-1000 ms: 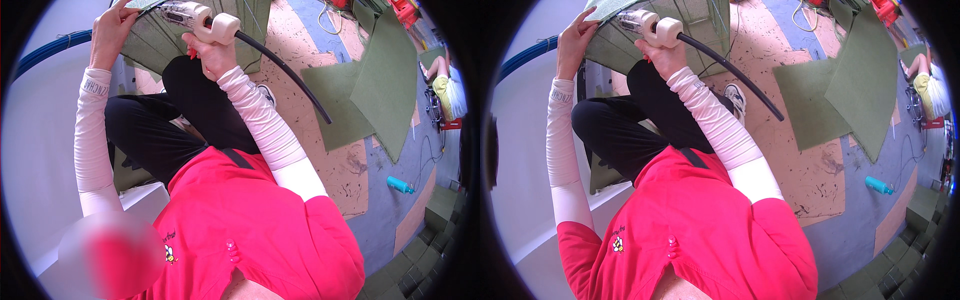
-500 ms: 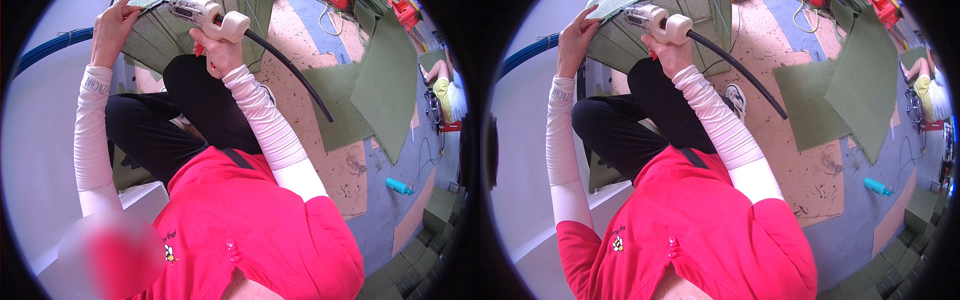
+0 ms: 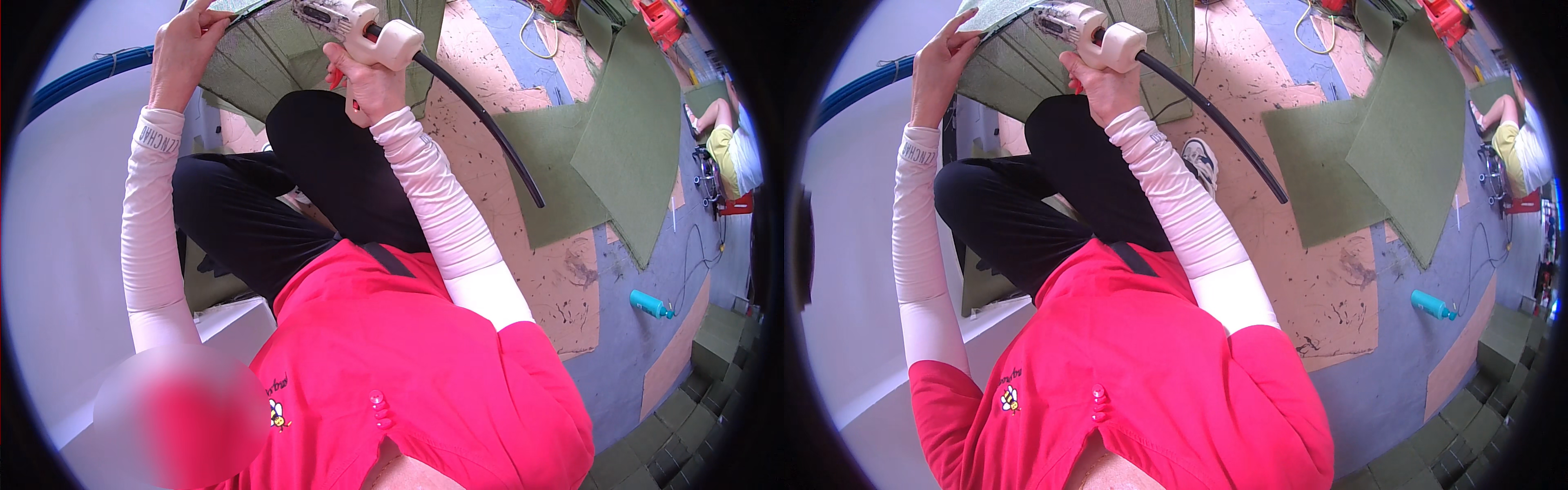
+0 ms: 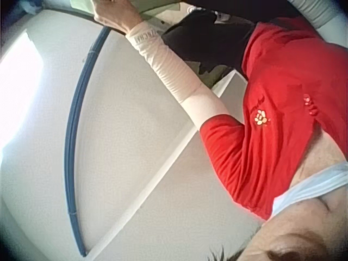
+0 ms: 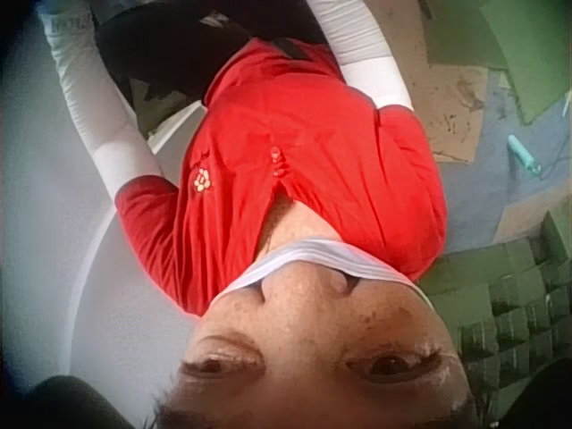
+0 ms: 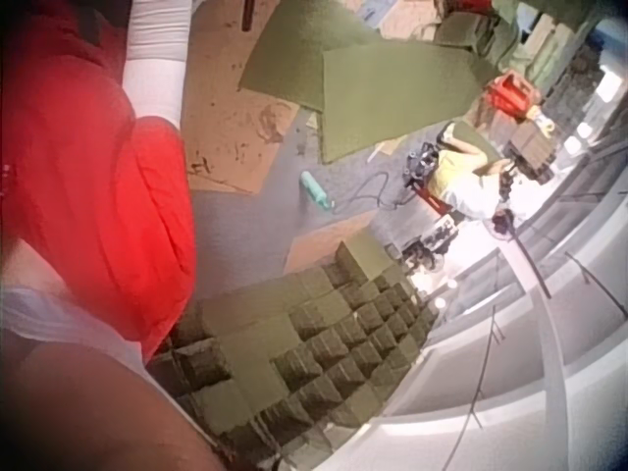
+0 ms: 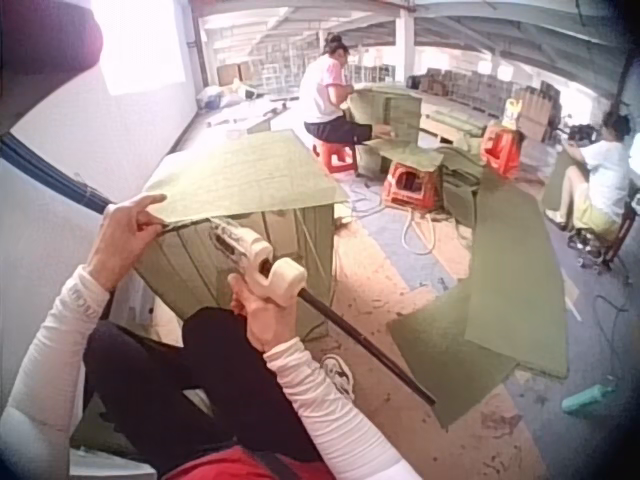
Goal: Apply hot glue to the edges of a green foam sheet and fold it to assemble a cube structure.
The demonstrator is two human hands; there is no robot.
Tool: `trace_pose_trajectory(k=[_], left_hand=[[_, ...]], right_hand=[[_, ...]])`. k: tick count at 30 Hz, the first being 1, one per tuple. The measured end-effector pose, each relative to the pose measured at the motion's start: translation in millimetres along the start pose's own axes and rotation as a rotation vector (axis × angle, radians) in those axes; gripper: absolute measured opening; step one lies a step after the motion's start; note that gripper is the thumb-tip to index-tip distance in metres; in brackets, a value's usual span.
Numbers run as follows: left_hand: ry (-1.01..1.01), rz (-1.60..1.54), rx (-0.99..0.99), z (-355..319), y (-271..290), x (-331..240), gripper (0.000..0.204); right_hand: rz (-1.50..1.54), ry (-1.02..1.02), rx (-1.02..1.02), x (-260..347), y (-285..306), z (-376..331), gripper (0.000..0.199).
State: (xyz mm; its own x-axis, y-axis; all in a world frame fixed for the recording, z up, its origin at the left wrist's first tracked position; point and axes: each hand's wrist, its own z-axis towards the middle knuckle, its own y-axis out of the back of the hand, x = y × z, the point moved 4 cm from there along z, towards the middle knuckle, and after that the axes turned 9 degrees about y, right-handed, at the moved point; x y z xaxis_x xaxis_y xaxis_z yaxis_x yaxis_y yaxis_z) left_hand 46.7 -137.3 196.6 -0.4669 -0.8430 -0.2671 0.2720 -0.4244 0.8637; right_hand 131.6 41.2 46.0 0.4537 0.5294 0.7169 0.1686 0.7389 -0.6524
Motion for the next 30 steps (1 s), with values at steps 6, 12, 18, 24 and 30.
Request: trace_pose_trajectory(k=[6, 12, 18, 24, 30], left_hand=[[0.011, -0.021, 0.006, -1, 1, -1, 0.041], [0.005, -0.018, -0.003, -3, 3, -1, 0.041], [0.044, -0.102, -0.004, -11, 12, -31, 0.041], [0.068, -0.223, -0.020, -15, 16, -39, 0.042], [0.082, -0.247, 0.003, -15, 16, -38, 0.042]], right_hand=[[-0.072, 0.027, -0.002, 7, 5, 0, 0.024], [-0.099, 0.003, 0.017, 2, -2, -4, 0.023], [-0.101, 0.051, 0.049, -6, -4, -5, 0.023], [-0.105, 0.049, 0.061, -10, -9, -9, 0.024], [-0.091, 0.040, 0.063, -12, -10, -5, 0.025]])
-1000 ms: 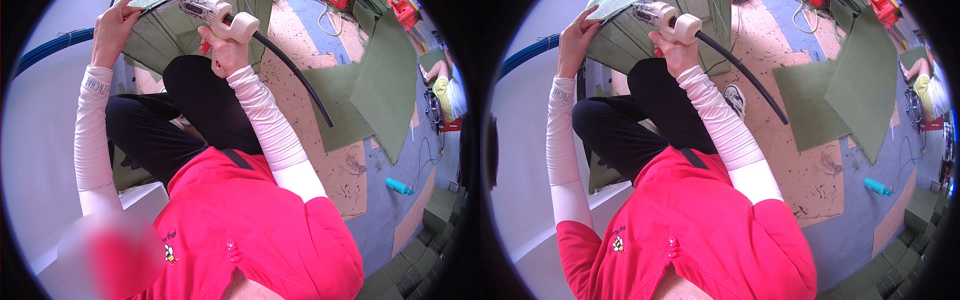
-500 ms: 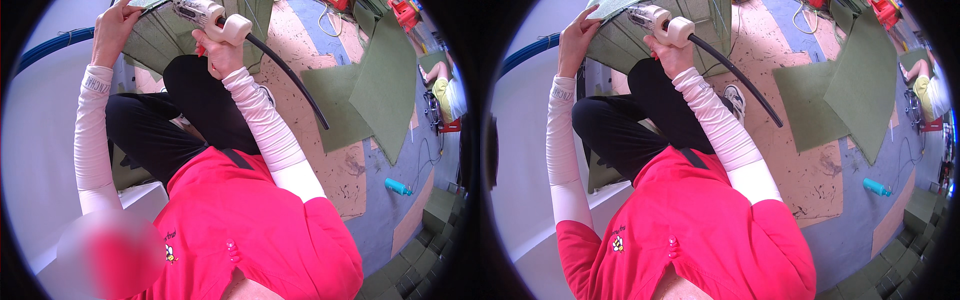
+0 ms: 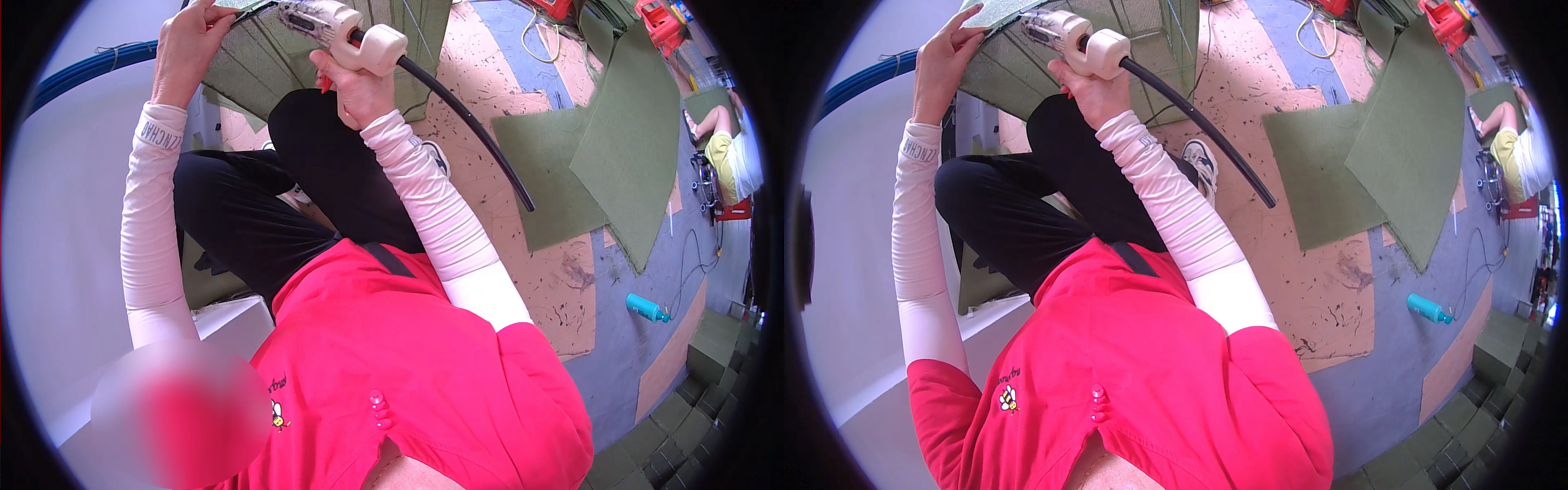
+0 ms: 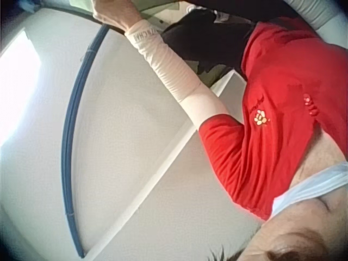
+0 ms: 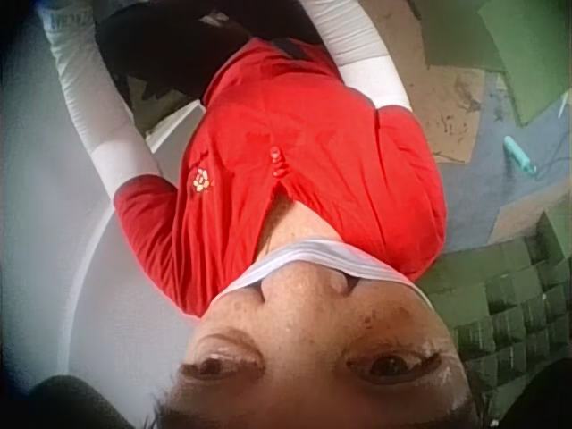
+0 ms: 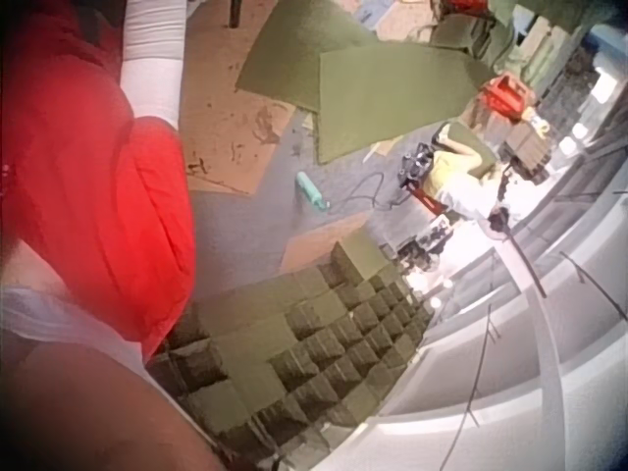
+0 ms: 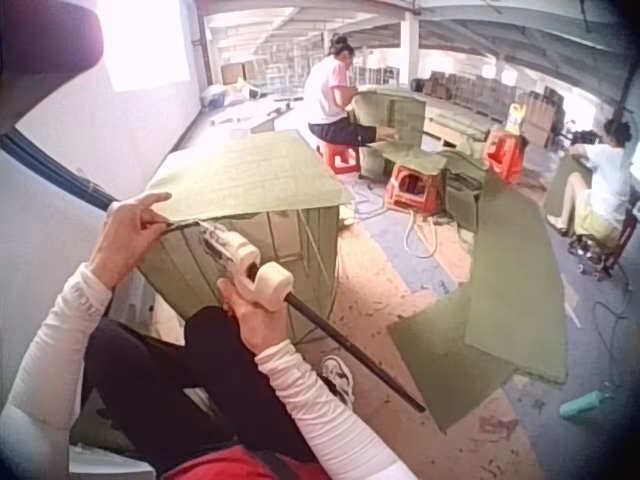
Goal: Apply hot glue to the edges of a green foam sheet and fold it to assemble a cube structure.
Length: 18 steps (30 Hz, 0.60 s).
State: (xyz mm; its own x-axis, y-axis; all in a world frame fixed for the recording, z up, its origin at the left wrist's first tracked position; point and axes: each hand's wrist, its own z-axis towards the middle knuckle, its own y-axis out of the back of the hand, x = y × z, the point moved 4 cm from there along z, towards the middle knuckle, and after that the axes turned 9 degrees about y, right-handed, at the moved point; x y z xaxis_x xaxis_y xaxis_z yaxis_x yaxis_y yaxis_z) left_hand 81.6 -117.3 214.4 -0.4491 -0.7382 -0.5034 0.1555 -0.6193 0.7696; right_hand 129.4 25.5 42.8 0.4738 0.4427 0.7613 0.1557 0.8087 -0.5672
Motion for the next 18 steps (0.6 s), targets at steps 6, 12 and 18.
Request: trace_pose_trajectory(k=[6, 12, 18], left_hand=[[0.028, 0.010, 0.011, 0, 4, 4, 0.042], [-0.026, 0.054, -0.043, -2, 3, -3, 0.041], [-0.019, 0.072, -0.028, -2, 5, -6, 0.041]], right_hand=[[-0.021, 0.017, -0.028, 13, 10, 3, 0.020], [-0.036, 0.017, -0.032, 10, 9, 2, 0.019], [-0.002, -0.011, 0.007, 4, -4, -1, 0.024]])
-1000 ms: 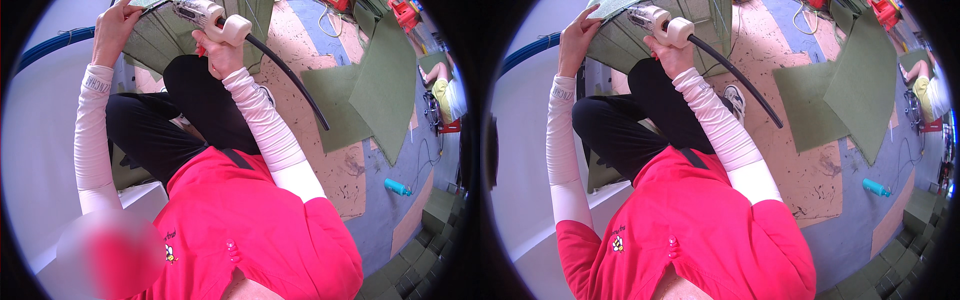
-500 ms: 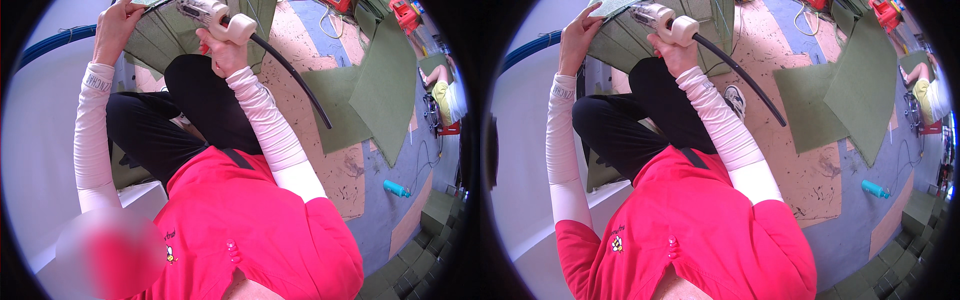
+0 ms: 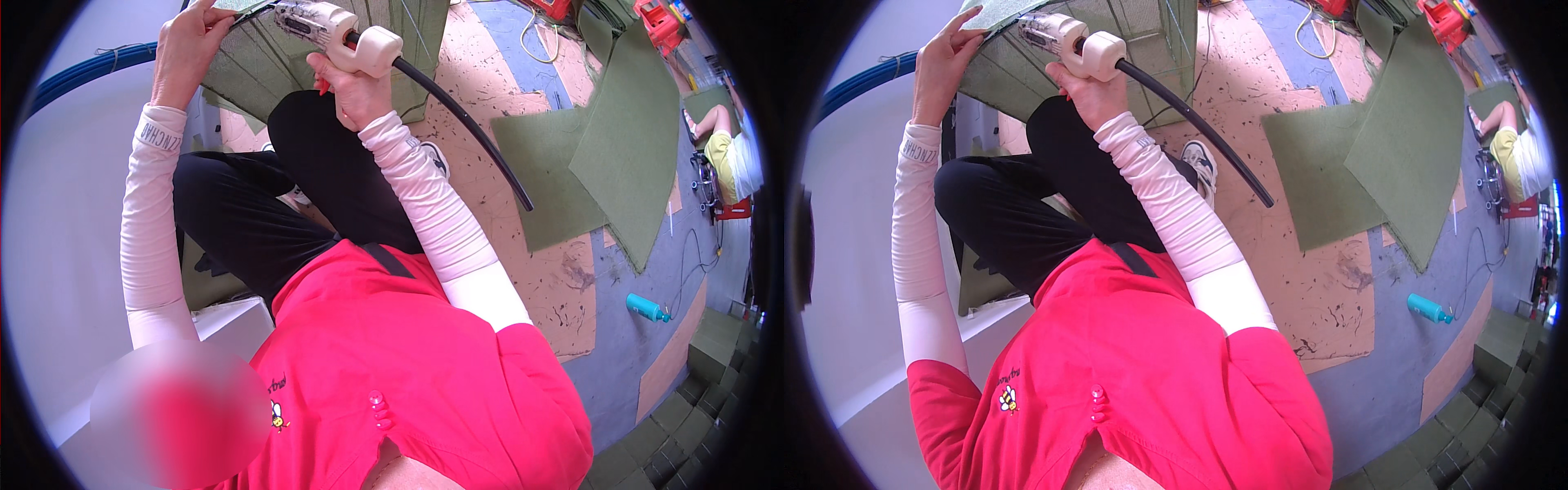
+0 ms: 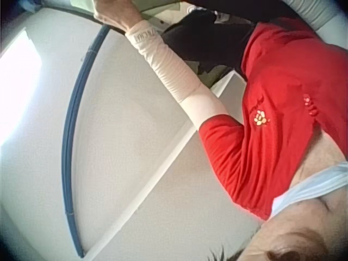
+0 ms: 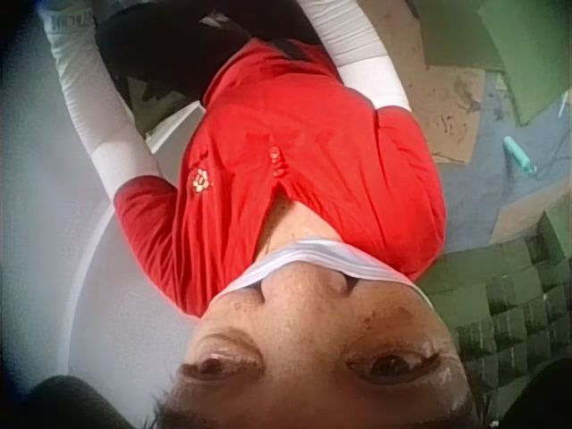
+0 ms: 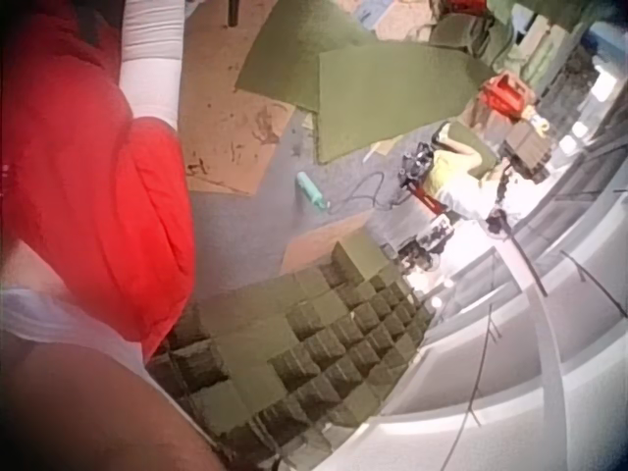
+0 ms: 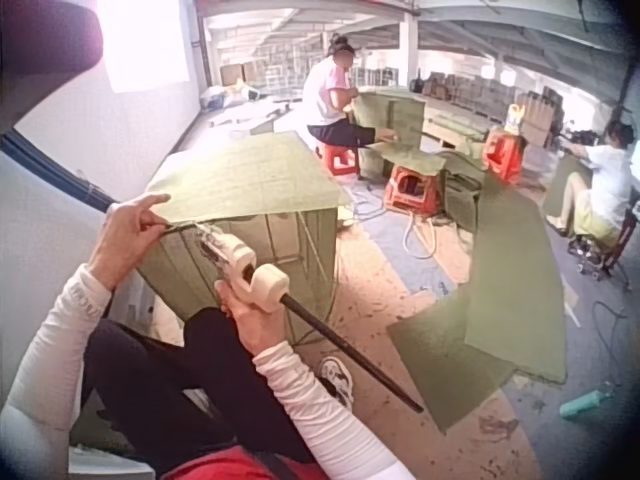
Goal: Apply hot glue to the edges of a green foam sheet and fold it to assemble a cube structure.
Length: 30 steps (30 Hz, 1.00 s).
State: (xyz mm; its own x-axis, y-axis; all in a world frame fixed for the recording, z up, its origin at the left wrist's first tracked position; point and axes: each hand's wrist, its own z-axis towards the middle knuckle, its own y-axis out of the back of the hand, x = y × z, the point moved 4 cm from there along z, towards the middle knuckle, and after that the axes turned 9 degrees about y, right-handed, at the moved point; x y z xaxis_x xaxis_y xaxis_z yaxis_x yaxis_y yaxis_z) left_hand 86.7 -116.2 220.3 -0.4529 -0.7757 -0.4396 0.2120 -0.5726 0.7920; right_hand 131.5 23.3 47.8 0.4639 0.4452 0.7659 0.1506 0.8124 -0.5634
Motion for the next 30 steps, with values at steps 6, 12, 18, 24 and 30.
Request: trace_pose_trajectory(k=[6, 12, 18, 24, 30], left_hand=[[-0.041, -0.035, -0.036, -3, -6, -1, 0.041], [0.004, -0.027, -0.009, -1, -4, -2, 0.042], [-0.007, -0.065, -0.018, 3, -7, 8, 0.041], [0.016, -0.020, 0.007, 4, -6, 2, 0.041], [-0.017, 0.022, -0.025, 0, -5, -5, 0.041]], right_hand=[[0.010, 0.007, -0.003, -4, -2, 1, 0.024], [0.026, -0.021, 0.013, -9, -10, 0, 0.024], [-0.033, 0.016, -0.004, -1, -2, 1, 0.022], [0.029, 0.015, -0.009, -7, -2, -1, 0.025], [-0.060, 0.033, -0.022, 0, 3, -2, 0.022]])
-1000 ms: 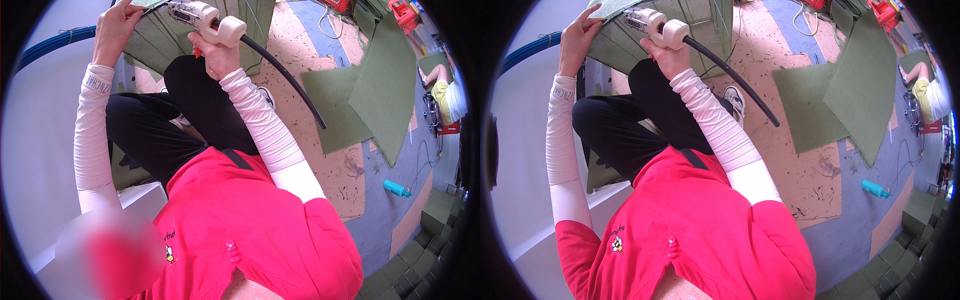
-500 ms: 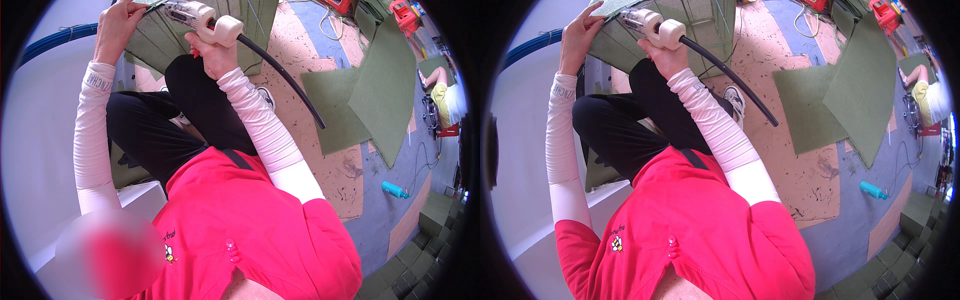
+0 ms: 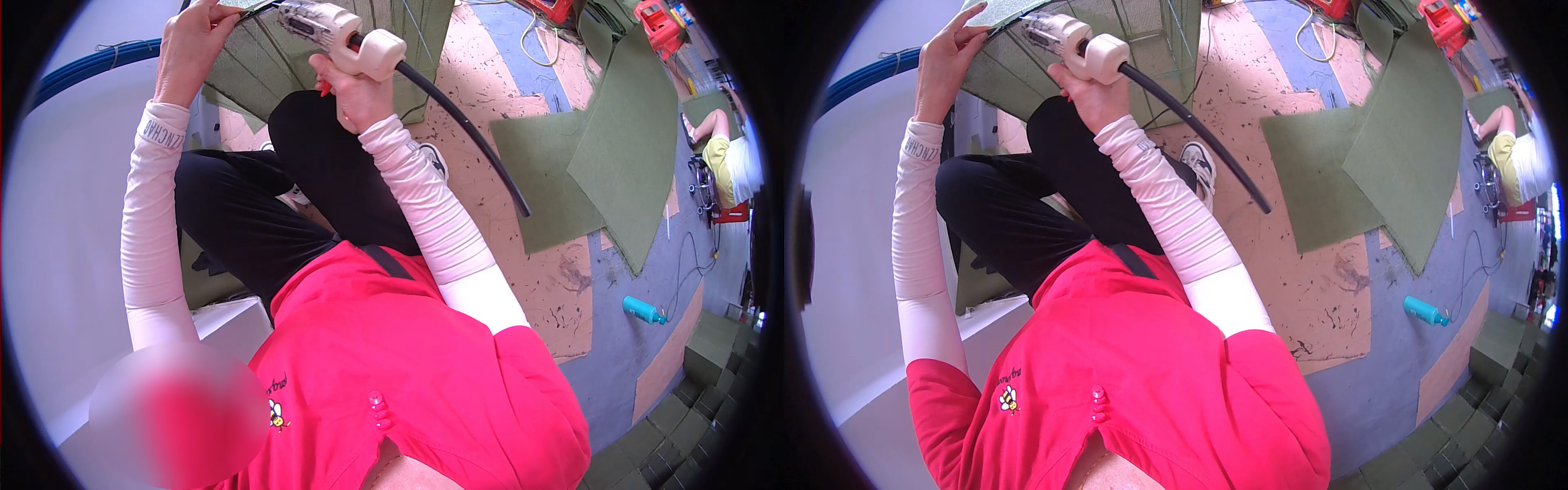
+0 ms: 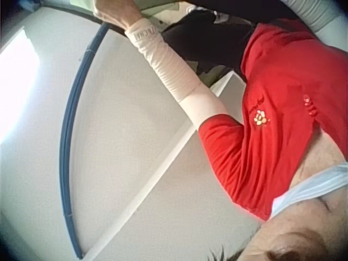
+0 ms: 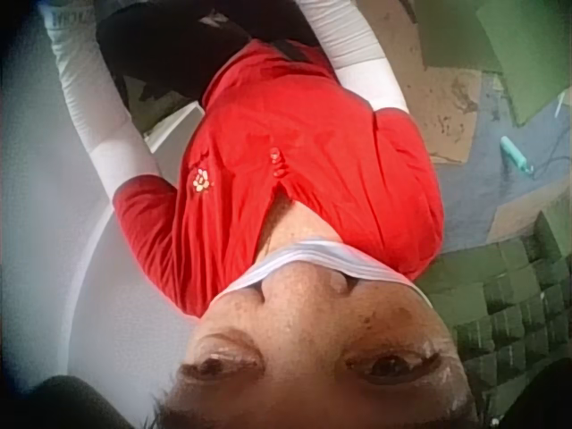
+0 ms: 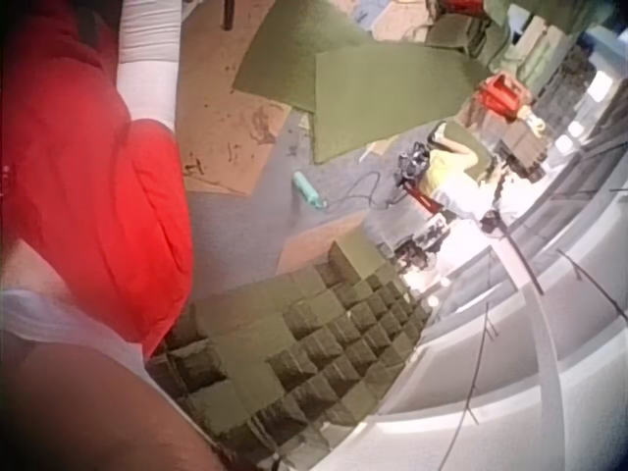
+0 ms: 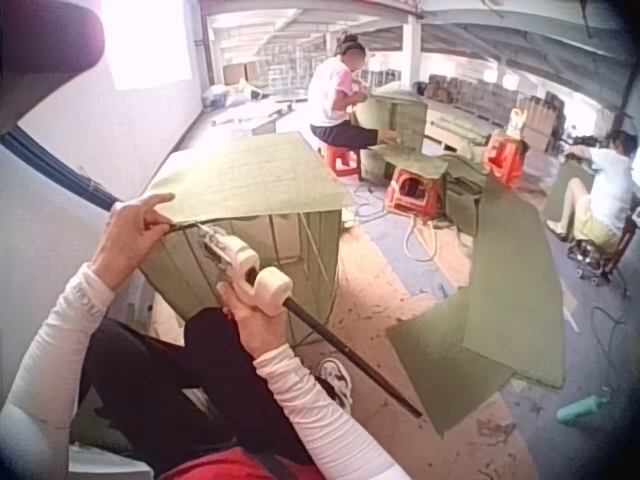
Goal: Apply hot glue to the edges of a green foam sheet and fold it to assemble a cube structure.
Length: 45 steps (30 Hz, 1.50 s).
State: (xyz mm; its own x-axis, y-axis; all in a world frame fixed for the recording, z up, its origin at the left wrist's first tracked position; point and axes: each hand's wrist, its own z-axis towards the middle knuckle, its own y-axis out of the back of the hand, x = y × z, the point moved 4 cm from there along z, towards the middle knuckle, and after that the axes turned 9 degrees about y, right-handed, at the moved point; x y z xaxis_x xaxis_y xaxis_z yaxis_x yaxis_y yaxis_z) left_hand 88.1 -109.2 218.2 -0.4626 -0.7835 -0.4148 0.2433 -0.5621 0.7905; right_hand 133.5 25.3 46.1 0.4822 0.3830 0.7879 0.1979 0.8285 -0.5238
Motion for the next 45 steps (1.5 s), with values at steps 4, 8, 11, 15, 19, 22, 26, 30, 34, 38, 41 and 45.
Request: trace_pose_trajectory(k=[4, 8, 11, 15, 19, 22, 26, 30, 34, 38, 41, 45], left_hand=[[0.012, -0.044, -0.007, 1, 0, 3, 0.041], [-0.007, 0.013, 0.016, 4, 0, 4, 0.041], [0.034, 0.001, 0.018, 4, -2, 5, 0.041], [0.011, -0.023, 0.015, 3, 4, 7, 0.041], [0.005, -0.062, 0.025, 4, -1, 7, 0.040], [-0.009, -0.002, 0.015, 3, 0, 1, 0.040], [-0.077, -0.014, -0.035, -6, 3, -8, 0.040], [0.015, 0.010, 0.008, 2, 1, 0, 0.040], [-0.030, -0.036, 0.008, 6, -9, 0, 0.040], [0.003, -0.336, 0.180, 36, -10, 90, 0.040], [0.002, -0.024, 0.034, 6, -4, 2, 0.040], [-0.003, -0.055, 0.034, 4, 0, 4, 0.040]], right_hand=[[0.032, -0.002, -0.022, 1, 7, 2, 0.020], [-0.006, 0.028, -0.039, 7, 13, 4, 0.022], [-0.059, 0.025, -0.032, 8, 18, 6, 0.023], [-0.001, 0.012, -0.044, 11, 16, 5, 0.023], [-0.006, -0.008, -0.049, 12, 20, 4, 0.023], [-0.004, 0.011, -0.041, 10, 19, 5, 0.023], [0.035, -0.001, -0.052, 4, 10, 1, 0.024], [-0.002, 0.003, -0.019, 3, 14, 3, 0.025], [-0.026, 0.017, -0.066, 6, 25, 4, 0.025], [-0.012, -0.008, -0.035, 4, 14, 4, 0.024], [0.022, 0.021, -0.072, 10, 23, 4, 0.023], [-0.004, 0.027, -0.053, 13, 20, 5, 0.022]])
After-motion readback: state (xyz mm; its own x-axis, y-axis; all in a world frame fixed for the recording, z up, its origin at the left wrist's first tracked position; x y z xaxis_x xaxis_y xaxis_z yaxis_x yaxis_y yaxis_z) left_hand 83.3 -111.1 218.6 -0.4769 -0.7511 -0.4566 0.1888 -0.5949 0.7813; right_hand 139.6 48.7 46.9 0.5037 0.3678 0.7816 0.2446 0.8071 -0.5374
